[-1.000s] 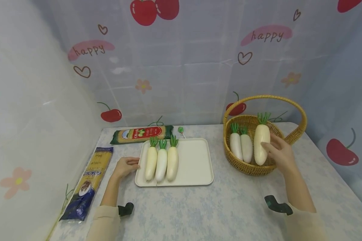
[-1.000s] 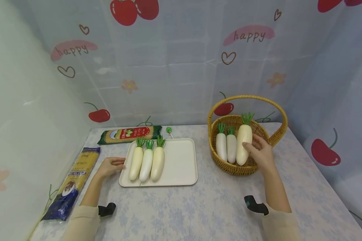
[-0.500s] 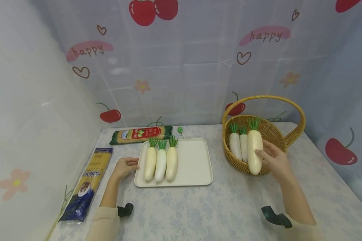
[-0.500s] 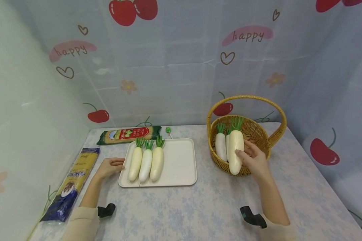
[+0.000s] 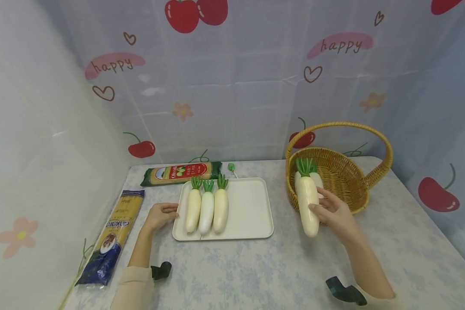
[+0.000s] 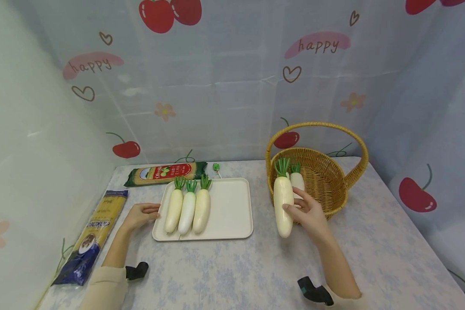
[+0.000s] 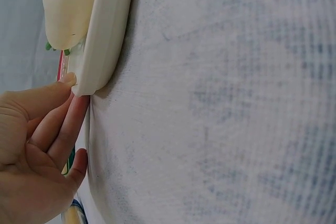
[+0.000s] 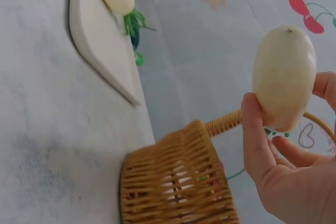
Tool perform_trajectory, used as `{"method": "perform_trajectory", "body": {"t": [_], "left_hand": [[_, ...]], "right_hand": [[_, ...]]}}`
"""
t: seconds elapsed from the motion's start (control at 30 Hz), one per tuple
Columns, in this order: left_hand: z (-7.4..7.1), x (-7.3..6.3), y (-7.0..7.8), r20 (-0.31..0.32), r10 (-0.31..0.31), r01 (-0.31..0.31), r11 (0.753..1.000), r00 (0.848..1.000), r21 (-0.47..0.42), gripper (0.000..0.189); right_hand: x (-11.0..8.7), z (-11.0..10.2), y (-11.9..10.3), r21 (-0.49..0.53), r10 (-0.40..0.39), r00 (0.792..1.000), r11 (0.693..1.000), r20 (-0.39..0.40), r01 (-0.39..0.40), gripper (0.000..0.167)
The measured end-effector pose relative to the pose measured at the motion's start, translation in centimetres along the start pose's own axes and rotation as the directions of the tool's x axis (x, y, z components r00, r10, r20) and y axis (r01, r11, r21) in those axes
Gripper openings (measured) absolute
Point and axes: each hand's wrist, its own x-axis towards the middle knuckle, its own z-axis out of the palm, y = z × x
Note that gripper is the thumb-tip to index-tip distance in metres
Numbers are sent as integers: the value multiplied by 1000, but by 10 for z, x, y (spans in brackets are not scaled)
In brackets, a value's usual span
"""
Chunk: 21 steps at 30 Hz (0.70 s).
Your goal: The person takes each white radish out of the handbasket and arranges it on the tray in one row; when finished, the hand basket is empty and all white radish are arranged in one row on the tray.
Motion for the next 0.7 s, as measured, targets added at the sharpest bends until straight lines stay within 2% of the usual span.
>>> {"method": "perform_trajectory", "body": {"t": [0.33, 0.47, 0.7], "left_hand": [[0, 0, 0, 6, -15, 15, 1000, 1000, -7, 38], [-1, -1, 0, 7, -16, 16, 1000, 1000, -8, 38], [0, 0, -1, 3, -25, 25, 1000, 1000, -10, 39]], "right_hand": [[-1, 26, 3, 16, -9, 998, 1000, 58, 8, 68], [5, 39, 5, 61, -21, 996, 998, 88, 15, 66], [18, 60, 11, 52, 11, 992, 998, 125, -18, 68]]}}
